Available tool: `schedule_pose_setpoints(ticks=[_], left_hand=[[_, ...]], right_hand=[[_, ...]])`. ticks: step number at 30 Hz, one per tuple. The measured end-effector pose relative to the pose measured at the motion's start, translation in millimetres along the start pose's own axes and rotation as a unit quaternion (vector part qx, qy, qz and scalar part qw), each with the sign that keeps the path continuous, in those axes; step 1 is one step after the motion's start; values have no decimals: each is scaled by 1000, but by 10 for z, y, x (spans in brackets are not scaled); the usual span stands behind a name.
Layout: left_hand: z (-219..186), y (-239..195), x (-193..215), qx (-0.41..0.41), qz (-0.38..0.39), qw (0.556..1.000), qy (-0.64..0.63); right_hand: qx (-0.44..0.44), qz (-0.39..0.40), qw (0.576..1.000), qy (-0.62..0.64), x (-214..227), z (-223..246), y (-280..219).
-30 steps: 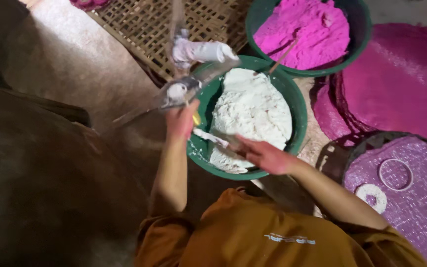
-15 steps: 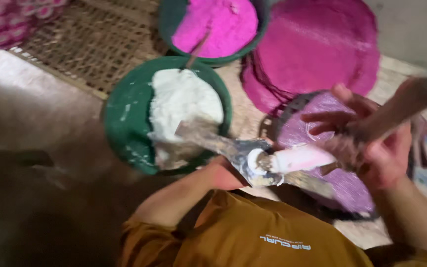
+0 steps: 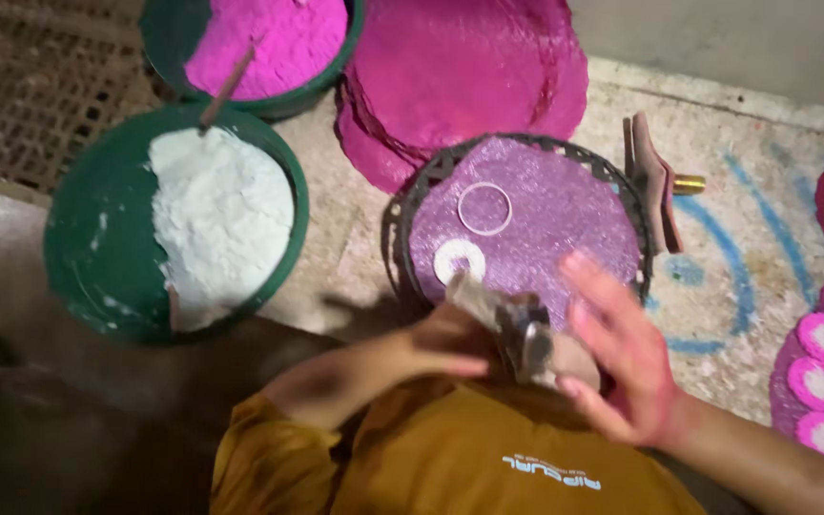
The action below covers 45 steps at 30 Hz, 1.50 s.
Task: The person scoops pink and white dough from separate basins, places the pink dough into a circular mold on a tray, and presses it with a wooden tool. They then add white dough into the center of the pink rings and press again, repeating the process to form multiple layered dough rings.
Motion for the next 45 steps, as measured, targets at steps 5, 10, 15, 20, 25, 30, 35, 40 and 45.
schedule_pose_setpoints(ticks=[5, 10, 15, 20, 25, 30, 35, 40, 45], left_hand=[[-260, 321, 38, 40, -49, 872, 486], [-1026, 250, 731, -47, -101, 700, 706], [-2125, -21, 2323, -196, -532, 509, 648], [-1537, -77, 2956, -328, -321, 821, 340], [-766, -624, 2314, -305, -522, 673, 427], [-844, -564, 1429, -168, -412, 299, 845], [-884, -207, 1245, -105, -251, 297, 915], [-770, -221, 1246, -117, -229, 302, 918], [-657, -356, 1221, -93, -215, 330, 914]], right_hand=[[-411, 203, 777, 432, 0, -858, -845], [-428, 61, 789, 437, -275, -1130, -1575], [-379, -150, 811, 420, -202, -1057, -1523], [-333, -208, 817, 423, -112, -873, -1221], [-351, -247, 794, 431, -167, -891, -1194], [-353, -268, 775, 451, -259, -899, -1191], [-360, -273, 776, 441, -271, -894, -1131], [-368, -246, 793, 420, -297, -877, -1165], [-395, -223, 794, 405, -333, -886, -1238]])
Point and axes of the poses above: each hand's wrist, its own y-axis towards the middle knuckle, its own x-axis out of the back of the hand, z = x × y, the point moved 6 cm from there along y, towards the middle knuckle, and after that the axes turned 7 degrees about y, right-handed, at the moved point
